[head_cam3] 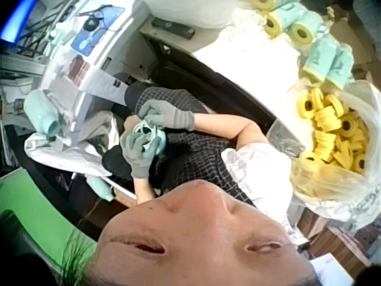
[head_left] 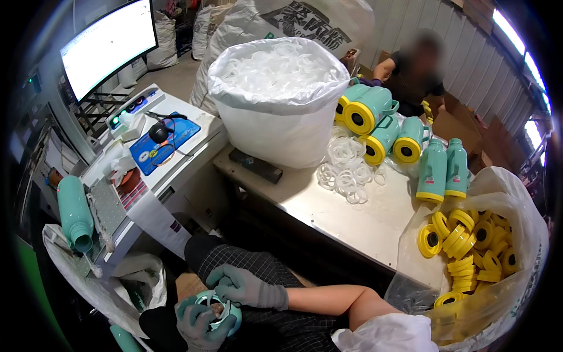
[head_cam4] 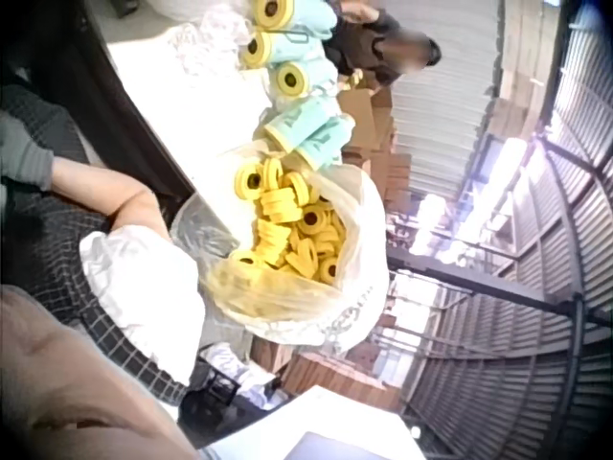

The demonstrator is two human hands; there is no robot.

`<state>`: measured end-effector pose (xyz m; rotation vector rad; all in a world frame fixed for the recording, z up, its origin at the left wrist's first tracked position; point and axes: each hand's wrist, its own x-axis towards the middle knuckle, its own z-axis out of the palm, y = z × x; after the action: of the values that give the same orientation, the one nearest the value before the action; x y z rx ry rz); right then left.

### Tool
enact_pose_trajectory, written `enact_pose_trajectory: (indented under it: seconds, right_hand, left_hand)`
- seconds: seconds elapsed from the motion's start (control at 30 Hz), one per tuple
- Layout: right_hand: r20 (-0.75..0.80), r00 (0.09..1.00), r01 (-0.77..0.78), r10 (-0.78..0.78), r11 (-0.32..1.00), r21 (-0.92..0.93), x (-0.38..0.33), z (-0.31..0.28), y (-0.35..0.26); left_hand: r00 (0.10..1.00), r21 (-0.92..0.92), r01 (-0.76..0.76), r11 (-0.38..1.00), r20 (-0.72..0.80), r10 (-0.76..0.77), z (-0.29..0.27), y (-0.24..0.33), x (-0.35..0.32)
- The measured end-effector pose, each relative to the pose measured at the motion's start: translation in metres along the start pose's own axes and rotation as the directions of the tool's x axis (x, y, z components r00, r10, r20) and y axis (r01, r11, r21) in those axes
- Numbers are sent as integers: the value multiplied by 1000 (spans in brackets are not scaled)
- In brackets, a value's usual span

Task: The person assembles teal kettles by inserting a white plastic insert into the body, applying a label, and screwing on a yellow lid. The person handles the kettles one at a time and places the finished units on a nearby table.

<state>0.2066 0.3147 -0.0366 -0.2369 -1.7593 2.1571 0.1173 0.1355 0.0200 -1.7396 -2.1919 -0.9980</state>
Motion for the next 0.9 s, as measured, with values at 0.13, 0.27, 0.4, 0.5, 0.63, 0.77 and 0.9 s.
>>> enact_pose_trajectory:
  seconds: [0.13, 0.27, 0.4, 0.5, 0.63, 0.77, 0.9]
  right_hand:
    - [-63, 956, 238, -287, 881, -410, -3, 17, -46]
    - [519, 775, 622, -362, 584, -521, -2, 6, -58]
    - [666, 725, 687, -176, 258, -679, -4, 1, -78]
    - [694, 679, 734, -241, 248, -632, 10, 10, -80]
    - [680, 711, 700, -180, 281, -657, 5, 26, -82]
    - [687, 722, 658, -78, 381, -649, 8, 25, -72]
    - [636, 753, 642, -170, 399, -655, 12, 30, -68]
  left_hand:
    - [999, 6, -7, 1000, -45, 8, -2, -5, -8]
    - [999, -70, 39, 997, 26, -38, -8, -17, -10]
    - [999, -64, -23, 998, 45, 26, -17, -22, -1]
    - [992, -78, 100, 992, 90, -92, -29, -20, -3]
    - [993, -79, 113, 990, 39, -110, -30, -23, -13]
    - [989, 47, 98, 994, 102, -103, -38, -22, -6]
    - [997, 329, -41, 944, 78, 17, -46, -17, 4]
